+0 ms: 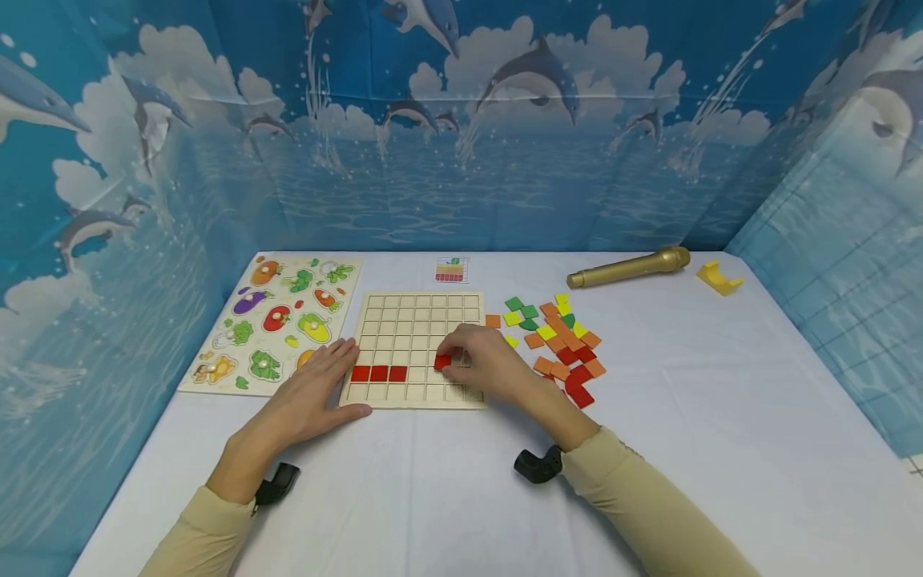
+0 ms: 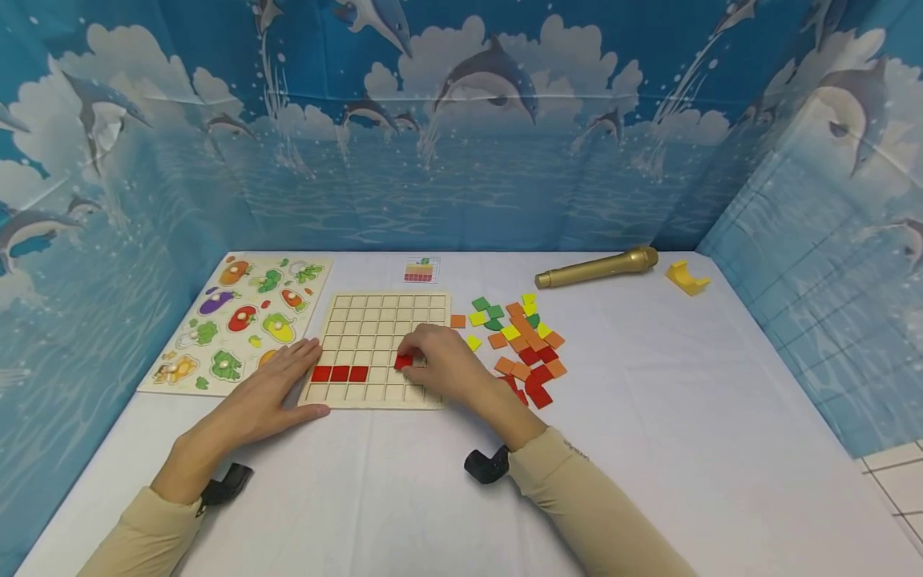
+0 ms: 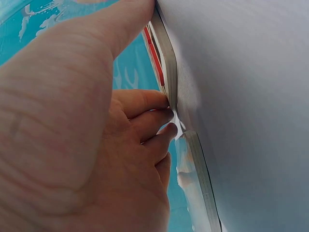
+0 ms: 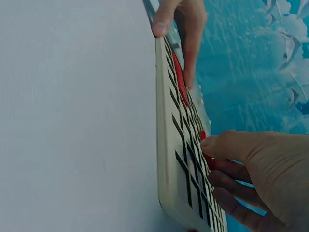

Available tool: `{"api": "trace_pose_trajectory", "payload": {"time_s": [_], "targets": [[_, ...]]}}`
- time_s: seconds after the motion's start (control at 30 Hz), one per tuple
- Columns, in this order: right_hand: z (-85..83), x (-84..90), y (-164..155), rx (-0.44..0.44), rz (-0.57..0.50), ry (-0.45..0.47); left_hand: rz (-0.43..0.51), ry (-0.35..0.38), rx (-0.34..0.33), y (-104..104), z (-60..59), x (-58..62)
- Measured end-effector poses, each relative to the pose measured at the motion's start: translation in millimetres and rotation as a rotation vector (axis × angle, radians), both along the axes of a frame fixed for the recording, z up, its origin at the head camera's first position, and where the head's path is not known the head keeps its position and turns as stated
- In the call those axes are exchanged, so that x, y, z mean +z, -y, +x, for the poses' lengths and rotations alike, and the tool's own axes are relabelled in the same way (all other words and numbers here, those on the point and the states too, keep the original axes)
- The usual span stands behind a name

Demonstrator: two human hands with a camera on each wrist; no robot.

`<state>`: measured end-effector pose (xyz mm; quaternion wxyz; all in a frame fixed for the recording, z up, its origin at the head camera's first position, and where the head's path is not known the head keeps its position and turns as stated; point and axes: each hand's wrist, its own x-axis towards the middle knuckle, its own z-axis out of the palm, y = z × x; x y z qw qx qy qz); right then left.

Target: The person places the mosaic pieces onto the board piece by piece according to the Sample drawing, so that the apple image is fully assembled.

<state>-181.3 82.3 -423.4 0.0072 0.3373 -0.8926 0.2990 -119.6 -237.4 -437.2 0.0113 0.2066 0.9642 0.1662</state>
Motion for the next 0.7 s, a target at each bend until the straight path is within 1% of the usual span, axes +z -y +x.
{"api": "trace_pose_trajectory", "payload": {"time_s": [0.13, 0.37, 0.5, 0.7], "targets": [[2.5, -3.3, 13, 0.031, 0.013, 0.000, -0.007, -0.002, 0.001, 0, -0.8, -0.7], [6.3, -4.7, 27, 0.083, 0.009, -0.051, -0.002, -0.001, -0.001, 1, -1.1, -1.2], [7.5, -4.7, 31, 0.098, 0.003, -0.044, -0.005, -0.001, -0.003, 1, -1.2, -1.1], [8.1, -5.5, 34, 0.091, 0.010, -0.042, -0.006, 0.002, -0.006, 1, -1.6, -0.5]]}}
